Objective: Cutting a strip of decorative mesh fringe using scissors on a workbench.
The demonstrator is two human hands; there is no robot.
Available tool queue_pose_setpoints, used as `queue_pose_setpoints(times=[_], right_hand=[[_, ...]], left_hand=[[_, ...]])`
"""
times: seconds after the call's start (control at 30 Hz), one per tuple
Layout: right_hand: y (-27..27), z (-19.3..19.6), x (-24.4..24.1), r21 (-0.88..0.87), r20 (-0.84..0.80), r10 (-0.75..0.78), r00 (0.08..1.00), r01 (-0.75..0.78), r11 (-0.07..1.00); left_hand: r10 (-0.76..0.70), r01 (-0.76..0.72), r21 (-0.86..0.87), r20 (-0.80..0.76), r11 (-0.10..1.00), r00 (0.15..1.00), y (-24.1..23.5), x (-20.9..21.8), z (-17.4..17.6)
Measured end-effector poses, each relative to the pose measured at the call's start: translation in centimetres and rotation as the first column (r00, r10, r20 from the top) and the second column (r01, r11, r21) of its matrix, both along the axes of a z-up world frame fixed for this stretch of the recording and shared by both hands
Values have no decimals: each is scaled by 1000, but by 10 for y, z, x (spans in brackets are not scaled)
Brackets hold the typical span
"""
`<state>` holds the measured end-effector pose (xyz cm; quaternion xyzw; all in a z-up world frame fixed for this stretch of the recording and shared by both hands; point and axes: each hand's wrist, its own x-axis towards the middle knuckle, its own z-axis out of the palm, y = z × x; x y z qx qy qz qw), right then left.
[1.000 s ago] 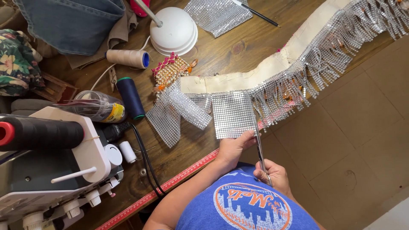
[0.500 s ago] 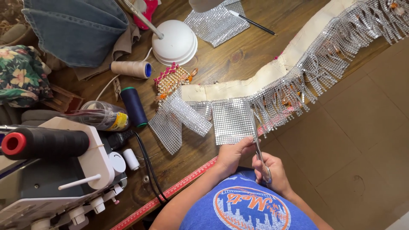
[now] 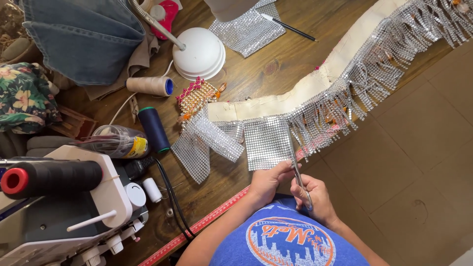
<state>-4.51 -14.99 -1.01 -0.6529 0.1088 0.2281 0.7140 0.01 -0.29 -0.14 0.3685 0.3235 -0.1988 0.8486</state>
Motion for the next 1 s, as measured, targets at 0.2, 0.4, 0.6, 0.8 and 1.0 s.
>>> queue_pose_setpoints(times=[0.2,0.4,0.6,0.8,1.0], right_hand=[[4,-4,-4,-17,-28,-38,999,38,999],[7,-3,-5,9,-20,-35,999,35,999],[6,2,3,93,-37,-2,999,5,996],[3,-15,0,105,-60,-39,997,45,993],[5,-3,1,-80,-45,-43,998,39,996]], left_hand=[[0,1,-33,43,999,999,2,0,-7],[-1,1,-6,-78,1000,997,0,2,7],[27,-26,-29,51,999,998,-2,-2,-16],[28,-28,-6,61,1000,998,-3,-1,-14],[10,-11,23,29,1000,1000,-1,0,-1]])
